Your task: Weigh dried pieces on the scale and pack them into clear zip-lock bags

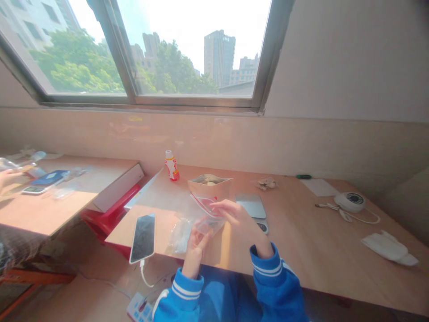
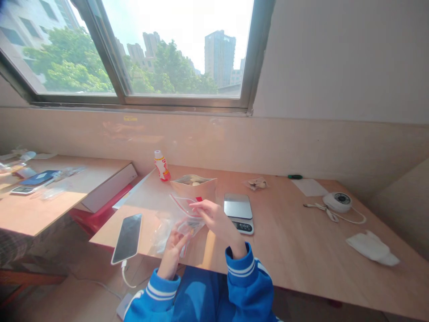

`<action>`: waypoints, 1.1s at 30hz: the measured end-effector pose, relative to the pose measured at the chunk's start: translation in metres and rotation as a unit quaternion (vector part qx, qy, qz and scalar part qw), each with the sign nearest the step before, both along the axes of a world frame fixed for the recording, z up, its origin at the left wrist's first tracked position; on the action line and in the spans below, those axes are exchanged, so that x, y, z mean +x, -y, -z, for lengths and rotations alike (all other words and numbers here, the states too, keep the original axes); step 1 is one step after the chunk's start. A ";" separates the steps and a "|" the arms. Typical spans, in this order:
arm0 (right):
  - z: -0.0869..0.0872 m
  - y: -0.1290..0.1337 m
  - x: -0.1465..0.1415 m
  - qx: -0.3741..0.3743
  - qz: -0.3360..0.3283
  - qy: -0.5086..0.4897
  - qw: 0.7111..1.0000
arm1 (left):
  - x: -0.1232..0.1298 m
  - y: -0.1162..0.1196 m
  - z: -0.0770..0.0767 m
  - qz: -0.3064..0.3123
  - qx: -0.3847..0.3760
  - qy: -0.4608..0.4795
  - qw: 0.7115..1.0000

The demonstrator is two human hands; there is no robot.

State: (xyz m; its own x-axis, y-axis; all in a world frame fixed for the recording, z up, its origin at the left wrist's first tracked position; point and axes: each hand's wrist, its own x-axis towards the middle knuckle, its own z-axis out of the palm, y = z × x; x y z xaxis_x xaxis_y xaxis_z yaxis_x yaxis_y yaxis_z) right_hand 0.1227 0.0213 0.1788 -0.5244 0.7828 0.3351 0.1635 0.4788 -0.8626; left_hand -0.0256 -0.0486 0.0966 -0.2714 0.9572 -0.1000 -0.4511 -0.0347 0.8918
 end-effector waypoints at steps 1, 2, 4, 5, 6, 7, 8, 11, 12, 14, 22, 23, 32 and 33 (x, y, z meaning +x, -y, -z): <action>0.004 0.001 0.002 -0.018 -0.013 0.012 1.000 | 0.002 0.000 -0.001 0.001 0.001 -0.006 1.000; 0.007 0.000 0.005 -0.031 -0.018 0.027 0.999 | 0.004 -0.001 -0.002 -0.002 -0.002 -0.010 1.000; 0.013 0.000 0.008 -0.057 -0.017 0.047 0.997 | 0.005 -0.001 -0.003 -0.017 -0.010 -0.010 1.000; 0.016 0.000 0.009 -0.071 -0.022 0.048 0.996 | 0.004 -0.001 -0.004 -0.023 -0.013 -0.009 1.000; 0.018 0.000 0.010 -0.086 -0.037 0.045 0.995 | 0.004 -0.001 -0.004 -0.029 -0.015 -0.011 0.999; 0.019 0.001 0.010 -0.098 -0.055 0.038 0.993 | 0.003 -0.001 -0.004 -0.035 -0.016 -0.015 0.999; 0.020 0.003 0.010 -0.106 -0.072 0.031 0.991 | 0.002 -0.001 -0.003 -0.038 -0.016 -0.022 0.999; 0.023 0.008 0.006 -0.124 -0.095 0.009 0.988 | 0.002 -0.002 0.003 -0.028 -0.019 -0.033 0.999; 0.023 0.009 0.005 -0.130 -0.089 0.003 0.987 | 0.003 -0.003 0.006 -0.023 -0.021 -0.031 0.999; 0.026 0.010 0.004 -0.140 -0.070 -0.006 0.988 | 0.004 -0.005 0.011 -0.015 -0.025 -0.028 0.999; 0.034 0.007 0.007 -0.157 0.081 -0.003 0.984 | 0.003 -0.006 0.011 0.007 -0.015 -0.058 0.998; 0.035 0.007 0.006 -0.164 0.095 -0.001 0.982 | 0.003 -0.005 0.010 0.005 -0.012 -0.057 0.998; 0.030 -0.002 0.012 -0.185 0.177 -0.160 0.953 | -0.016 -0.002 0.012 -0.084 -0.052 0.030 0.995; 0.025 -0.007 0.013 -0.170 0.197 -0.189 0.947 | -0.019 -0.002 0.013 -0.095 -0.053 0.041 0.993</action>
